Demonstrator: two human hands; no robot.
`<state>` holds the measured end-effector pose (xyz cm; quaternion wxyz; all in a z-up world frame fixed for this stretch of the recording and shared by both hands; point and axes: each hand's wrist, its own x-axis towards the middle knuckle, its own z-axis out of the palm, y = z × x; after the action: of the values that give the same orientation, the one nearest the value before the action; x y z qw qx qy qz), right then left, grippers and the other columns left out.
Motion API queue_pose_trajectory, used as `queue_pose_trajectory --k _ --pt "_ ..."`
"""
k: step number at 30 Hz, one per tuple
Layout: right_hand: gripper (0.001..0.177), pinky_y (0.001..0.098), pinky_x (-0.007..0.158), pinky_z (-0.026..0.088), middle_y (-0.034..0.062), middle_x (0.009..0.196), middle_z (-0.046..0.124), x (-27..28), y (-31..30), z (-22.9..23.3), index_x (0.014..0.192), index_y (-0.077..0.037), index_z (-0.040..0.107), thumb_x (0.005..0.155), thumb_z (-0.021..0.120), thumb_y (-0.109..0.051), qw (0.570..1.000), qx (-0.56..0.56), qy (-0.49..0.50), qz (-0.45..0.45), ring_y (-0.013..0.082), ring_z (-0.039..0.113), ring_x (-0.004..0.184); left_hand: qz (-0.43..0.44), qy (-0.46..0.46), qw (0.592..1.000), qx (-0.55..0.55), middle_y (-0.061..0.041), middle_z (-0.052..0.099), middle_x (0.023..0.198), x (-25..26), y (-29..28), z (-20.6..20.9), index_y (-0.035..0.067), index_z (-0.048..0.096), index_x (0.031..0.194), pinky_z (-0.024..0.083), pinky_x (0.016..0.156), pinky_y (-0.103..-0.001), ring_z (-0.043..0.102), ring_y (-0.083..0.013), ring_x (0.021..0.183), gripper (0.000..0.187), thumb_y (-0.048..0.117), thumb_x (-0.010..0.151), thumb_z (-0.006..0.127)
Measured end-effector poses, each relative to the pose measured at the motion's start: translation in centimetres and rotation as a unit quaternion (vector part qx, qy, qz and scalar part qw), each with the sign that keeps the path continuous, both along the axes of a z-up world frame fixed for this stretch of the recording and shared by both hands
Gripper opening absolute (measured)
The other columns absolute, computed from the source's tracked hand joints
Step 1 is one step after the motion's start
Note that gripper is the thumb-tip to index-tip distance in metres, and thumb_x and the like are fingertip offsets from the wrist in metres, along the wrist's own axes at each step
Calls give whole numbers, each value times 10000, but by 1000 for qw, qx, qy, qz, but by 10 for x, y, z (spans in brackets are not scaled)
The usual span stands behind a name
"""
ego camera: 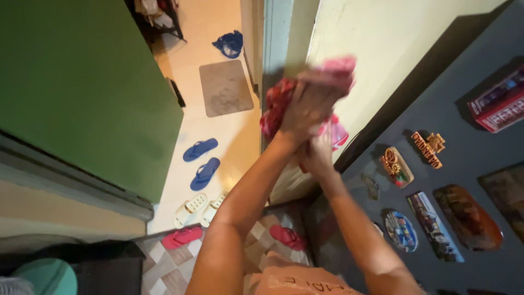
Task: The person cleans a door frame by wiping down its surface with a cloth.
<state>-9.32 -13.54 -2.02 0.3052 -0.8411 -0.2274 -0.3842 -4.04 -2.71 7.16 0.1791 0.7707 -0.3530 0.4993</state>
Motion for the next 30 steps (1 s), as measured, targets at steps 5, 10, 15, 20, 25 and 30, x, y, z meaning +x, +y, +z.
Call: queue_pose_trajectory --k 5,10,15,20,25,30 --pt "207 536 971 440 183 1131 616 -29 18 -20 1075 -93 615 872 610 -55 999 14 36 30 442 545 1093 -23 10 998 63 -60 606 1414 -9 32 -23 187 672 1396 202 1297 -487 475 -256 1420 473 169 925 631" --pt "337 535 923 432 239 1157 587 -18 30 0 1243 8 577 931 602 -118 995 63 77 14 460 540 1062 -28 -38 997 62 -43 599 1441 -11 40 13 190 663 1360 195 1299 -457 485 -238 1444 425 140 941 612" --pt "628 567 1103 320 381 1427 426 12 22 44 1460 114 398 962 659 -165 999 36 -5 -11 552 390 1322 -16 -78 997 22 -70 600 1272 3 31 77 168 675 1369 221 1278 -519 489 -257 1333 378 107 999 626" --pt "537 494 1246 321 240 1531 489 46 23 47 1490 -19 476 972 560 -134 994 19 -18 -108 433 424 1466 10 -82 996 -38 -85 622 1249 13 20 108 113 679 1300 306 1256 -488 526 -254 1316 256 138 1055 606" --pt "523 472 1227 349 237 1552 460 42 33 6 1548 23 363 1079 479 -178 990 118 60 -47 400 447 1460 -71 -54 990 -113 -80 602 1201 10 23 53 109 745 1209 362 1223 -481 548 -267 1270 182 172 1060 663" --pt "620 512 1207 273 304 1578 384 11 26 -26 1548 50 345 1005 538 -177 996 49 62 -49 473 350 1478 -64 -6 995 -73 -74 627 1241 -11 39 0 150 750 1113 353 1179 -482 542 -305 1328 289 119 834 682"
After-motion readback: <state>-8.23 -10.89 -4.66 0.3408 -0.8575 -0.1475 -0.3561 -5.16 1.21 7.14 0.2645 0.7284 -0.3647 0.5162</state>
